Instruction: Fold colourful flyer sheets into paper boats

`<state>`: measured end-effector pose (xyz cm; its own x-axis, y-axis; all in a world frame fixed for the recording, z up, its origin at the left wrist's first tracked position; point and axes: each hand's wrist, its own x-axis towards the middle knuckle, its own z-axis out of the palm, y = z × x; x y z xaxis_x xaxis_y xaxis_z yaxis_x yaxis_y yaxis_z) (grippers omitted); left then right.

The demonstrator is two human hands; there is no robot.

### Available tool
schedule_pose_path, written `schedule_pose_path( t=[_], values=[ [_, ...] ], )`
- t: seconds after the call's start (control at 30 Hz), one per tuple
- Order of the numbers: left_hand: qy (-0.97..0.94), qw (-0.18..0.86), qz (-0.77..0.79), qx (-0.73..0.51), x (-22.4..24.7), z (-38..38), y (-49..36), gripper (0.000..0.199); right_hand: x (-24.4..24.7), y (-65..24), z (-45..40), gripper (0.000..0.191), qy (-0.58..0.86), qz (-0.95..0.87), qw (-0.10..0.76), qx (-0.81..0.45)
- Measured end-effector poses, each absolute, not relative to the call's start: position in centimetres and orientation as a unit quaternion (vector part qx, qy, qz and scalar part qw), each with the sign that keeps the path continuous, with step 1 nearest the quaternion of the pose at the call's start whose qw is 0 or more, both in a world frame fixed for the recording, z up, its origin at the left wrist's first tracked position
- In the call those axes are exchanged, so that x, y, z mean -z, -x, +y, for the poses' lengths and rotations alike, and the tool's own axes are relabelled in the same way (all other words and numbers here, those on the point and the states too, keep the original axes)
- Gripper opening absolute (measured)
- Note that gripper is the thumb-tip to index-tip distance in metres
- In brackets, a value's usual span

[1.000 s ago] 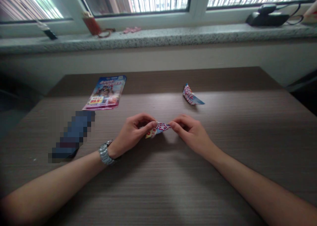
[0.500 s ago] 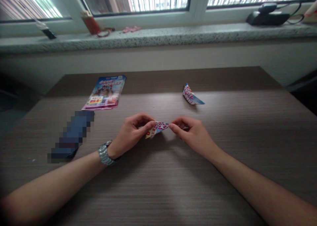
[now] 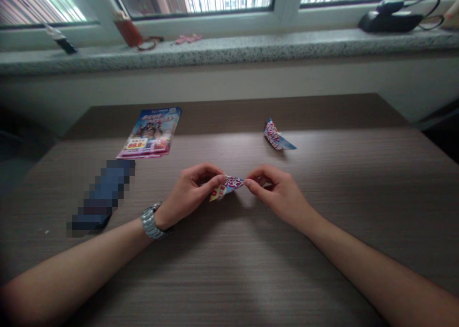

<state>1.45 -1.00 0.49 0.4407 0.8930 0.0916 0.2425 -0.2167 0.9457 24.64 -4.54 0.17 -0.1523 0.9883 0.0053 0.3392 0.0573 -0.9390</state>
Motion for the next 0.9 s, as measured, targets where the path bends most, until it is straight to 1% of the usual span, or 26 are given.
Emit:
schedule_pose_path(
  t=[0.33, 0.53, 0.77, 0.9],
  values=[
    [-0.711, 0.466, 0.404, -0.337, -0.47, -1.02, -1.32, 0.023, -0.04, -24.84, -4.68, 0.024, 0.522, -0.651, 0.359, -0.418],
    [-0.719, 0.451, 0.404, -0.341, -0.54, -1.08, -1.35, 0.024, 0.07, -24.64, -4.72, 0.028, 0.519, -0.641, 0.359, -0.437],
    [-0.732, 0.435, 0.398, -0.342, -0.79, -1.4, -1.53, 0.02, -0.38, -24.41, -4.6, 0.028, 0.516, -0.685, 0.347, -0.379],
    [-0.736, 0.436, 0.396, -0.335, -0.71, -1.4, -1.47, 0.021, -0.41, -24.6, -4.68, 0.028, 0.513, -0.687, 0.333, -0.392]
  ],
)
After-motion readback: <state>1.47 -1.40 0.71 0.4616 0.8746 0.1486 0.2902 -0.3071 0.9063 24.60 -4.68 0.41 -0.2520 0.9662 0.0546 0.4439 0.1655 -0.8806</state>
